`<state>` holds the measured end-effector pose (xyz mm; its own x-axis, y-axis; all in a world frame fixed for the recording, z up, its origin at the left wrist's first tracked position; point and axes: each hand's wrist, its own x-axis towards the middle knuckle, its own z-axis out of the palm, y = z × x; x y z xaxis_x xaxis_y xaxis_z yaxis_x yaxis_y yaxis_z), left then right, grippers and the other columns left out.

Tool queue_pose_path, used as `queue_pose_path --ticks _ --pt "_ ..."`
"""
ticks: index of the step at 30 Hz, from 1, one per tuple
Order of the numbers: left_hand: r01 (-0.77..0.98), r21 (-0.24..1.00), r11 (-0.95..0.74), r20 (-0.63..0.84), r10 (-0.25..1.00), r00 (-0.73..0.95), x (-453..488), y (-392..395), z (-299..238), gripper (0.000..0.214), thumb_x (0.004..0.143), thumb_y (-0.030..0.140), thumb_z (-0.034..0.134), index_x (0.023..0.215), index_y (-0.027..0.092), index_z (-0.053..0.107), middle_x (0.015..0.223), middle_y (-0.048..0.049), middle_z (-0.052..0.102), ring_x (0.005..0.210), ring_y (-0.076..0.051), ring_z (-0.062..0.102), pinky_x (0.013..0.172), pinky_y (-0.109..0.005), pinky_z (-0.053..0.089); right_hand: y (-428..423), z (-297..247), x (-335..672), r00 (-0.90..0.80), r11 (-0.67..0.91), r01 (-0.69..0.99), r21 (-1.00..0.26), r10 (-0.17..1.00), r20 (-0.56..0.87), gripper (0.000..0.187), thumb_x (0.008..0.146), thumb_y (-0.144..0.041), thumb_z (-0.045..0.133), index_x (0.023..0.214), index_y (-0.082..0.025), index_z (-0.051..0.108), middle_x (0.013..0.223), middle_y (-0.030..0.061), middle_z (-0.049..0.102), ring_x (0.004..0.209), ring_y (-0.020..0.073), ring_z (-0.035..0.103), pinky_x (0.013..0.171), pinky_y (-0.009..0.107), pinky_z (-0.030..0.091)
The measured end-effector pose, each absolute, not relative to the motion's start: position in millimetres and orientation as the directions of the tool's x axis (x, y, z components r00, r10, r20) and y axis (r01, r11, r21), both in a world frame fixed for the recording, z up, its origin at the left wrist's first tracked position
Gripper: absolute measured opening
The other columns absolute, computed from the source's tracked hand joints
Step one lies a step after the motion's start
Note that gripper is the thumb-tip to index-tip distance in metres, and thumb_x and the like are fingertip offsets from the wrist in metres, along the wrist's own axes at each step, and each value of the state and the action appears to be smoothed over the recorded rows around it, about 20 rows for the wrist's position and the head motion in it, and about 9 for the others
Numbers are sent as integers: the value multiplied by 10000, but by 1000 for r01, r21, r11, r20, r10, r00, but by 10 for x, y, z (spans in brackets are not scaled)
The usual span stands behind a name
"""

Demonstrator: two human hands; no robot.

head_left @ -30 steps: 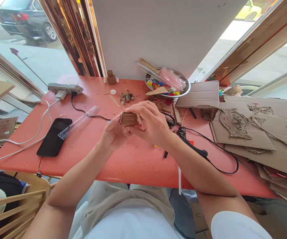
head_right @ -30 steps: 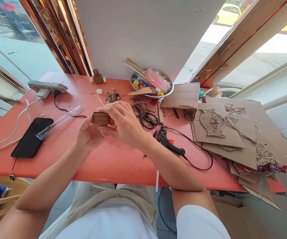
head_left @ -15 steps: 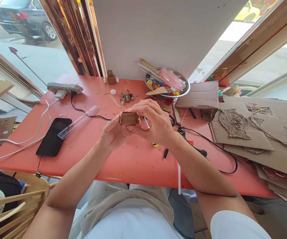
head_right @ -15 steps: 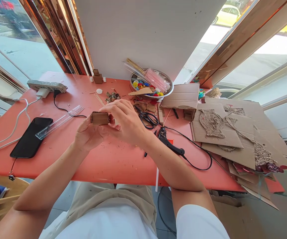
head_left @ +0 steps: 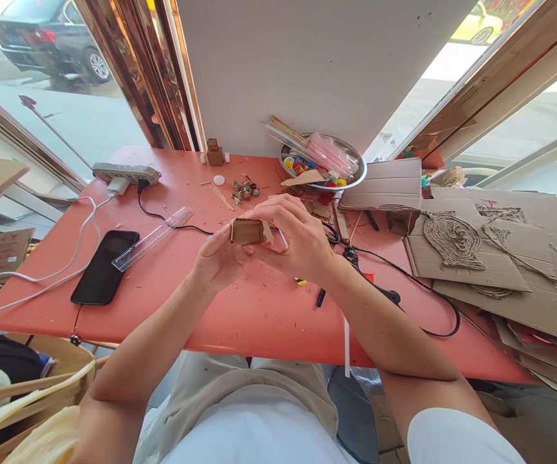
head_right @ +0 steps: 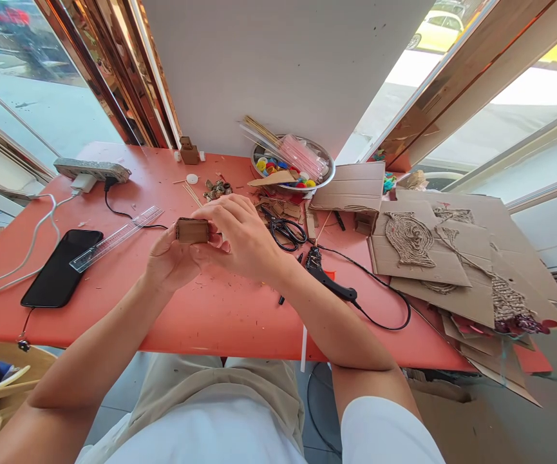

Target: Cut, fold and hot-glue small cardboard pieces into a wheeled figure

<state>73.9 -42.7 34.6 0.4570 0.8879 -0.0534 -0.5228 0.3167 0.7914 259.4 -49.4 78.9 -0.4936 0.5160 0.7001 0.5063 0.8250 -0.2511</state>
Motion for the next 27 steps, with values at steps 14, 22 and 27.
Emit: queue_pose_path --ticks 14,22,27 --pt "-629 639 443 -85 853 515 769 -435 408 242 796 374 813 933 187 744 843 -72 768 1100 -350 775 944 -448 621 -515 795 2577 -488 822 510 -255 520 701 189 1015 -345 628 1169 -246 675 1096 90 776 1038 266 702 994 459 548" --pt "-656 599 459 -143 868 476 739 -421 404 118 904 304 702 954 201 729 876 -58 793 891 -236 789 786 -325 622 -524 792 2592 -498 786 536 -308 589 637 255 1019 -403 633 1221 -254 681 1152 103 771 1093 285 686 1028 471 532" --pt "-681 567 464 -181 877 446 755 -430 420 97 916 301 679 921 206 701 837 -49 782 925 -251 800 859 -368 642 -561 819 2590 -509 783 543 -304 595 622 273 1044 -357 597 1284 -246 661 1225 111 775 1147 280 691 1053 461 525"
